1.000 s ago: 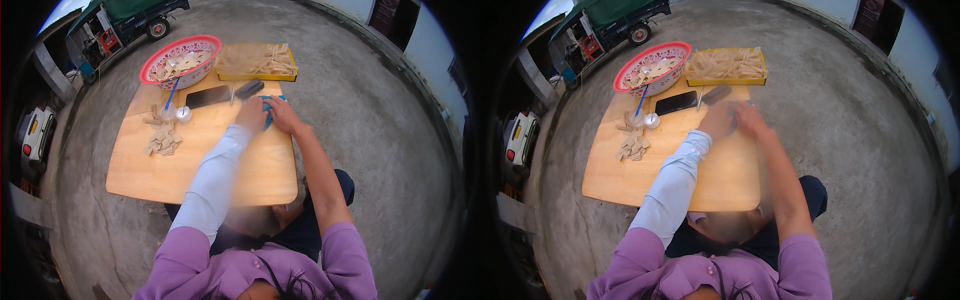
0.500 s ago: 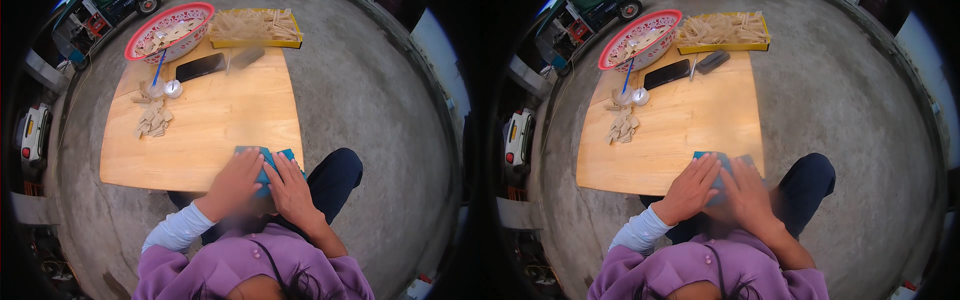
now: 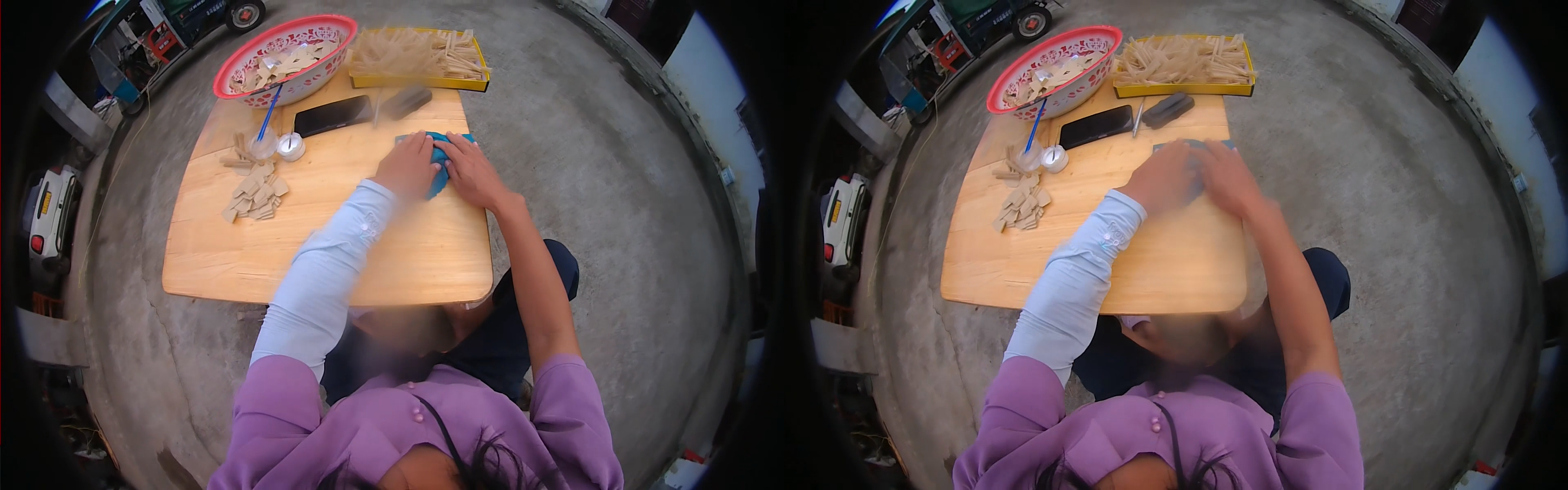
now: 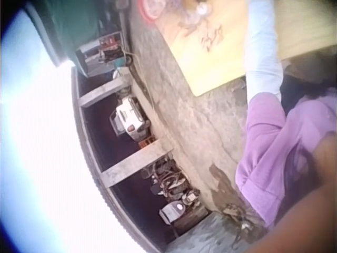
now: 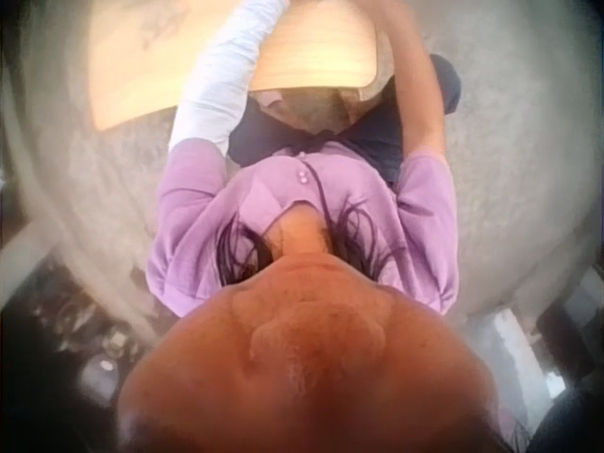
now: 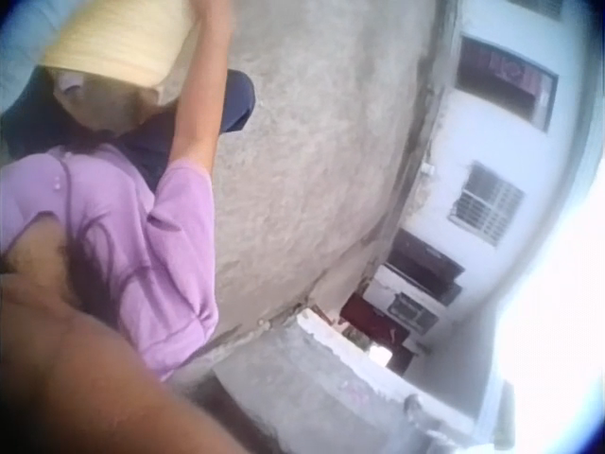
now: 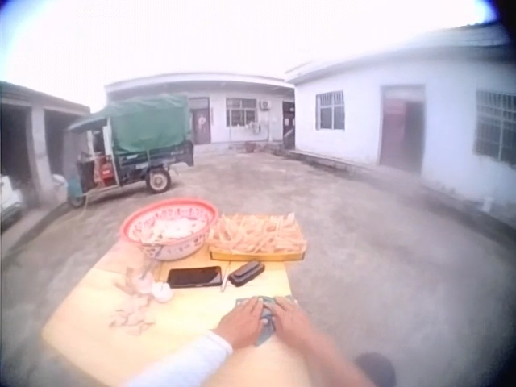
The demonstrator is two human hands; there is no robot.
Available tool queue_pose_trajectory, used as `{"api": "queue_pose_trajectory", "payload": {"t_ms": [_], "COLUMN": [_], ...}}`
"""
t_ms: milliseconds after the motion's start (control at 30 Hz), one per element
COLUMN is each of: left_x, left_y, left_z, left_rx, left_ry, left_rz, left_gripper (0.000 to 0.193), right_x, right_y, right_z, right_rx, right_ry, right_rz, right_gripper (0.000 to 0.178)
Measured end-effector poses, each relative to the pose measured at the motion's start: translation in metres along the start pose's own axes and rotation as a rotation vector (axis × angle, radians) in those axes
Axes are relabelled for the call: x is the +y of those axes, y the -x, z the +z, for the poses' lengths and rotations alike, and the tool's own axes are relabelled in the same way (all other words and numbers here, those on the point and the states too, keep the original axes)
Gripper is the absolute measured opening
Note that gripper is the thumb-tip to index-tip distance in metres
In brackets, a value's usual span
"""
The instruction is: Wiping a blue object or cloth against a wooden table surface near containers of wooden slats.
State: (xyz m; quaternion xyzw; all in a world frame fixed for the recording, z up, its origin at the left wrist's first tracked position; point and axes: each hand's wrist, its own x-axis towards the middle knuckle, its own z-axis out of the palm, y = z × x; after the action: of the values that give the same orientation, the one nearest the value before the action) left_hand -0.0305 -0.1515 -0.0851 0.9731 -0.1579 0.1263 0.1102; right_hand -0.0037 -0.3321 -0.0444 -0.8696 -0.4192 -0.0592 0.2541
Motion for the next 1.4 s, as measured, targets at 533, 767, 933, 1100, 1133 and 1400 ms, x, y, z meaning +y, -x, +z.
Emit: {"api": "queue_pose_trajectory", "payload": {"t_ms": [533, 767, 933, 1100, 1133, 1400], "left_x": [0.112, 0.109, 0.062, -0.013, -0.018, 0.008], "left_y": [0.142, 0.149, 0.102, 0.026, 0.021, 0.095], "left_z": [-0.080, -0.087, -0.058, -0.007, -0.006, -0.052], "left_rx": [-0.080, -0.102, 0.036, 0.066, 0.070, 0.044], "left_ry": [0.143, 0.183, 0.154, 0.105, 0.111, -0.052], "left_rz": [0.095, 0.129, 0.030, -0.002, -0.001, 0.028], "left_gripper": [0.060, 0.060, 0.052, 0.053, 0.053, 0.046], "right_x": [-0.111, -0.111, -0.060, -0.008, -0.006, -0.090], "right_y": [0.154, 0.150, 0.081, -0.005, -0.016, 0.020], "right_z": [-0.016, -0.023, -0.001, 0.021, 0.022, 0.007], "right_rx": [-0.028, -0.076, -0.014, -0.004, -0.013, -0.077], "right_ry": [0.009, -0.077, -0.011, -0.013, 0.007, 0.012], "right_rz": [0.092, 0.057, -0.068, -0.067, -0.026, -0.030], "right_gripper": [0.048, 0.048, 0.045, 0.045, 0.045, 0.043]}}
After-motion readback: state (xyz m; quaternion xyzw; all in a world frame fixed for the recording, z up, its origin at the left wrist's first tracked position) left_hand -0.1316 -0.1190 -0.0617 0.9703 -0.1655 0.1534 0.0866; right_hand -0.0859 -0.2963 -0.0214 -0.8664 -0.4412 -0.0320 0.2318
